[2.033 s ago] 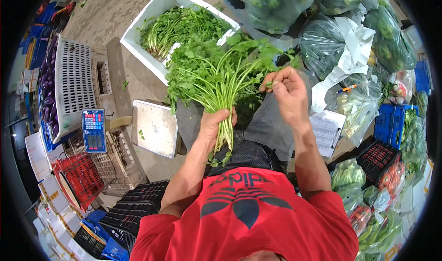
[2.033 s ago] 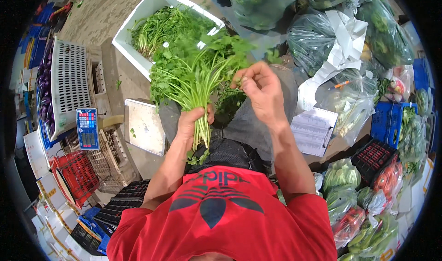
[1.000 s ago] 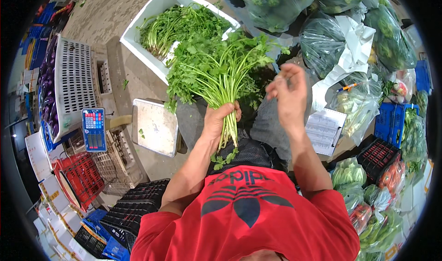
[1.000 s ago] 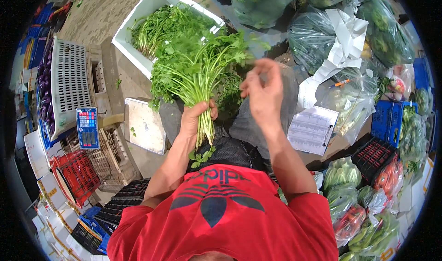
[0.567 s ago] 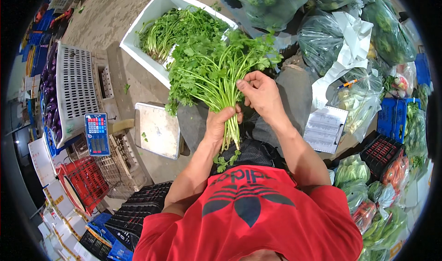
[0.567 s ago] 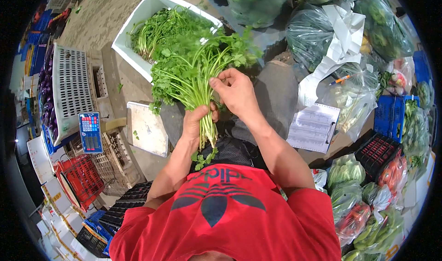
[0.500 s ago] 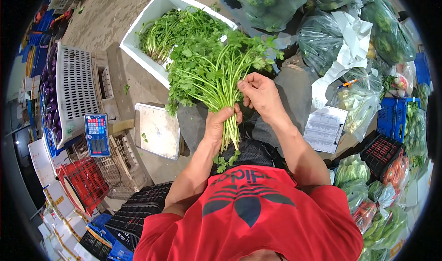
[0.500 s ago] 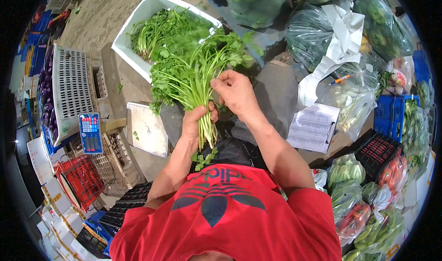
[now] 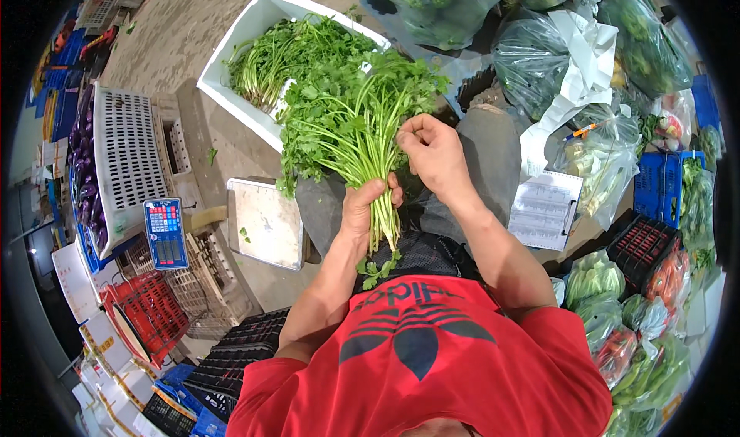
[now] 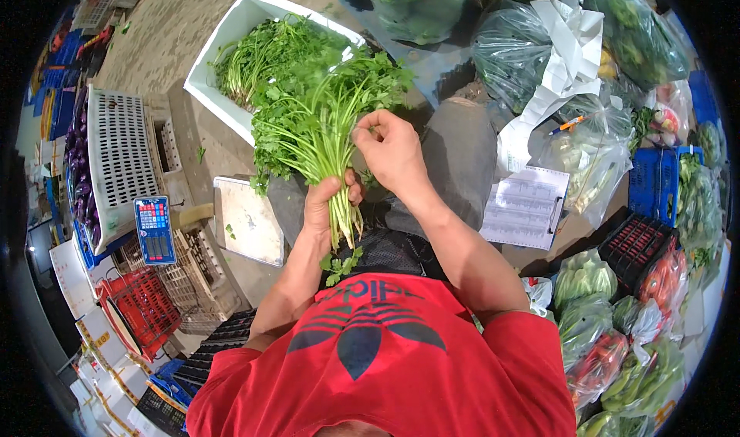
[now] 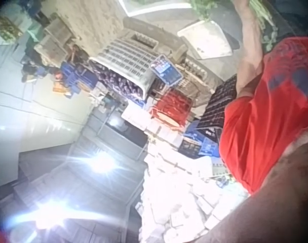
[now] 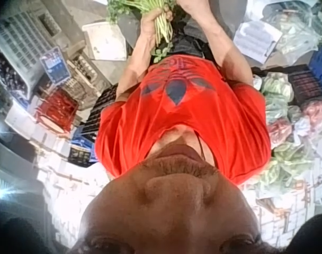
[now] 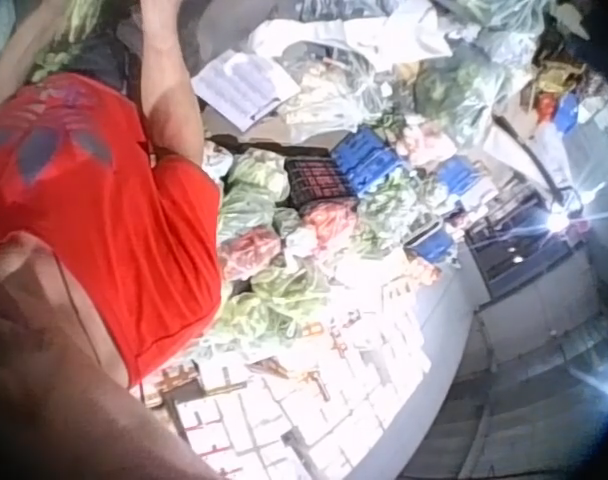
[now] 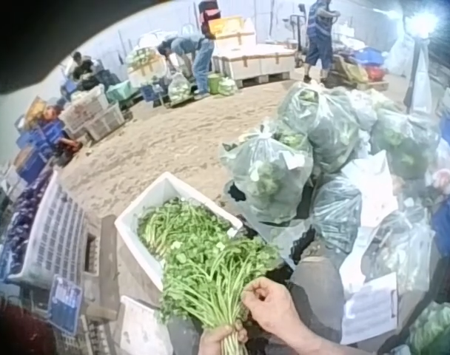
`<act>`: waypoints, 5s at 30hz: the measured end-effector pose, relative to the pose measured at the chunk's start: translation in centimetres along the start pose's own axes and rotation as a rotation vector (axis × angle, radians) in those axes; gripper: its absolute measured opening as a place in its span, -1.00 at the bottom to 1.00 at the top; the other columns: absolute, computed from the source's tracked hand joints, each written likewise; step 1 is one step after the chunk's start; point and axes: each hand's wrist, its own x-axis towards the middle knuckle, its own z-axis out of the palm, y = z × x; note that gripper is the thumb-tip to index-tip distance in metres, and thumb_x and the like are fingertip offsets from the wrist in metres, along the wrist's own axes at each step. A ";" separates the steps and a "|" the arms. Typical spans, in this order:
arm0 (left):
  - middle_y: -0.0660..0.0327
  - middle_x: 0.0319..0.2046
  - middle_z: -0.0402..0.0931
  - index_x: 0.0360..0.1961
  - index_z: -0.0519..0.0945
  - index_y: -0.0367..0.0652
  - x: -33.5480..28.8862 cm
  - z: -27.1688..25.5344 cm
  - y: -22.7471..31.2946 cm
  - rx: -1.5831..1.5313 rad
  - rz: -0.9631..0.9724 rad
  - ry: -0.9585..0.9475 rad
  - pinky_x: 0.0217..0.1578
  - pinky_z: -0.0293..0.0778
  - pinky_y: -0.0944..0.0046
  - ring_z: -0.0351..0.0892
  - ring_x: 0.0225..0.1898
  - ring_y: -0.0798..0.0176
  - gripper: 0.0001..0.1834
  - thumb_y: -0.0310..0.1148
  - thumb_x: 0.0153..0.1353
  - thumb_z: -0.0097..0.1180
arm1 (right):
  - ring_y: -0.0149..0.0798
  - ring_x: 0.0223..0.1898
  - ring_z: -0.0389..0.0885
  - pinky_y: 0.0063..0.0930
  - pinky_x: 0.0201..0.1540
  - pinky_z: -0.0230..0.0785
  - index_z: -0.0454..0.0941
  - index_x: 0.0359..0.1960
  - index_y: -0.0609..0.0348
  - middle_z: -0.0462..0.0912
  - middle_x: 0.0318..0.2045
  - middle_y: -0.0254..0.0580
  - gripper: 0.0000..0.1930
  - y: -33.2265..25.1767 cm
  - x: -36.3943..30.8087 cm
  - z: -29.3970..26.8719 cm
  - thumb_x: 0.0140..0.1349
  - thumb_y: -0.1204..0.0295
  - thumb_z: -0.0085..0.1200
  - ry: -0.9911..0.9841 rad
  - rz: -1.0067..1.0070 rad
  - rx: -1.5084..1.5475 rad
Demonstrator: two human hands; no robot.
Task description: Trimming and sorting bunches of herbs in a produce warehouse distribution setting.
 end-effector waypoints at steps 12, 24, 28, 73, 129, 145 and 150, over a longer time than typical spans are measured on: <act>0.15 -0.49 0.53 -0.24 0.58 -0.30 -0.1 1.1 0.3 0.077 0.019 -0.054 -0.40 0.40 0.29 0.51 -0.46 0.25 -0.59 -0.15 0.11 0.37 | -0.53 -0.69 0.33 -0.59 -0.64 0.10 0.55 -0.28 0.19 0.46 -0.60 -0.44 -0.87 -1.7 0.5 -1.0 0.35 0.39 0.14 -0.081 0.221 0.316; 0.17 -0.23 0.63 -0.03 0.58 -0.31 0.7 -0.2 0.1 -0.093 0.015 0.174 -0.22 0.63 0.24 0.65 -0.27 0.25 -0.62 -0.27 0.22 0.26 | -0.35 -0.34 0.53 -0.46 -0.21 0.45 0.46 -0.17 0.25 0.53 -0.35 -0.24 -0.87 -1.8 -5.6 -0.2 0.32 0.51 0.13 -0.325 -0.274 0.025; 0.21 -0.43 0.57 -0.17 0.58 -0.25 0.4 1.3 1.2 0.045 0.002 0.298 -0.36 0.59 0.30 0.59 -0.42 0.31 -0.67 -0.17 0.25 0.23 | -0.37 -0.39 0.50 -0.47 -0.24 0.41 0.44 -0.23 0.24 0.49 -0.44 -0.18 -0.85 -4.4 -7.0 -2.0 0.18 0.63 0.10 -0.481 -0.304 0.020; 0.31 -0.57 0.35 -0.38 0.52 -0.18 -0.8 1.9 4.6 -0.224 0.077 -0.120 -0.43 0.30 0.38 0.30 -0.53 0.37 -0.63 -0.11 0.12 0.35 | -0.08 -0.45 0.51 -0.27 -0.30 0.26 0.50 -0.45 0.15 0.50 -0.53 -0.19 -0.91 -6.3 -2.9 -2.8 0.03 0.52 0.17 -0.165 -0.646 -0.482; 0.13 -0.45 0.55 -0.08 0.49 -0.25 -0.5 0.2 4.0 0.066 0.058 0.136 -0.56 0.48 0.27 0.54 -0.56 0.23 -0.67 -0.48 0.13 0.25 | -0.26 -0.32 0.68 -0.39 -0.18 0.51 0.49 -0.23 0.24 0.68 -0.35 -0.15 -0.93 -4.9 -9.8 -2.3 0.28 0.58 0.09 -0.778 -0.069 0.219; 0.20 -0.43 0.50 -0.05 0.49 -0.24 -1.9 -2.7 6.3 -0.066 0.117 -0.021 -0.53 0.33 0.31 0.42 -0.54 0.31 -0.53 -0.24 0.09 0.37 | -0.51 -0.65 0.20 -0.59 -0.65 0.00 0.40 -0.13 0.00 0.39 -0.49 -0.36 -0.83 -3.4 -4.0 -11.5 0.45 0.27 0.12 -0.402 0.055 0.723; 0.16 -0.46 0.53 -0.21 0.56 -0.28 -2.3 -1.9 6.8 0.034 0.111 0.000 -0.54 0.37 0.29 0.48 -0.55 0.25 -0.61 -0.26 0.04 0.41 | -0.32 -0.35 0.48 -0.46 -0.27 0.37 0.44 0.00 0.11 0.54 -0.28 -0.23 -0.77 -1.8 -1.5 -9.1 0.42 0.34 0.14 -0.058 -0.090 0.226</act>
